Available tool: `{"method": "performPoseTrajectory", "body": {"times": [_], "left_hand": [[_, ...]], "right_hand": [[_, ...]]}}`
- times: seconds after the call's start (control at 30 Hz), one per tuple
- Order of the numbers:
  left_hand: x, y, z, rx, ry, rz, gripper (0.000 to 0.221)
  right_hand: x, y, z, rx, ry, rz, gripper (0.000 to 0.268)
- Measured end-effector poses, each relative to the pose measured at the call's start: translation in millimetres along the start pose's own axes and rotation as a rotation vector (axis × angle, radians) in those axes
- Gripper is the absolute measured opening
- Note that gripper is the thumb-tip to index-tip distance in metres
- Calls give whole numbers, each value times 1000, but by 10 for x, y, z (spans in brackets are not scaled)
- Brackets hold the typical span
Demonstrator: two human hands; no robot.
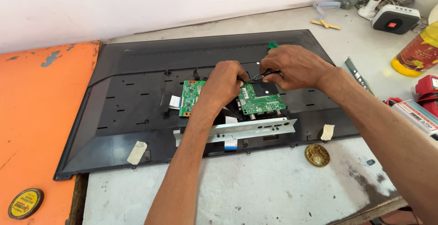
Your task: The person removes a ribbon cable from a green circuit board, positions the board inside a disassembled TV chassis, and secures it with a metal bracket using a screwdriver. They then tighten several screws to fasten the board and bracket in place.
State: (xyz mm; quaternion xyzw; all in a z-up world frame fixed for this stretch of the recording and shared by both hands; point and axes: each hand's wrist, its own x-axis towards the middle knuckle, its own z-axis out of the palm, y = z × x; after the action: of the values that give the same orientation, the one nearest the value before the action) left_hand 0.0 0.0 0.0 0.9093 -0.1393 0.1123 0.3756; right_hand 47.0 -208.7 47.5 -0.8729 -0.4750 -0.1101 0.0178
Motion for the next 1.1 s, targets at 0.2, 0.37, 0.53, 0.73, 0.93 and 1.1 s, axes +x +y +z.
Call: {"method": "performPoseTrajectory", "body": {"times": [0.2, 0.37, 0.53, 0.73, 0.93, 1.1], "left_hand": [[-2, -32, 18, 18, 23, 62, 24], [12, -34, 35, 26, 9, 61, 25], [12, -59, 44, 54, 31, 130, 28], [16, -97, 38, 40, 17, 145, 25], [-1, -67, 23, 30, 13, 113, 24], [-22, -31, -1, 24, -1, 81, 25]], "right_hand": [[2, 95, 80, 82, 15, -5, 19], [-2, 144, 133, 112, 33, -10, 17], [-5, 162, 138, 136, 58, -17, 16], [10, 151, 134, 192, 64, -11, 16], [22, 181, 146, 244, 33, 20, 16], [-26, 227, 195, 342, 49, 107, 18]]}}
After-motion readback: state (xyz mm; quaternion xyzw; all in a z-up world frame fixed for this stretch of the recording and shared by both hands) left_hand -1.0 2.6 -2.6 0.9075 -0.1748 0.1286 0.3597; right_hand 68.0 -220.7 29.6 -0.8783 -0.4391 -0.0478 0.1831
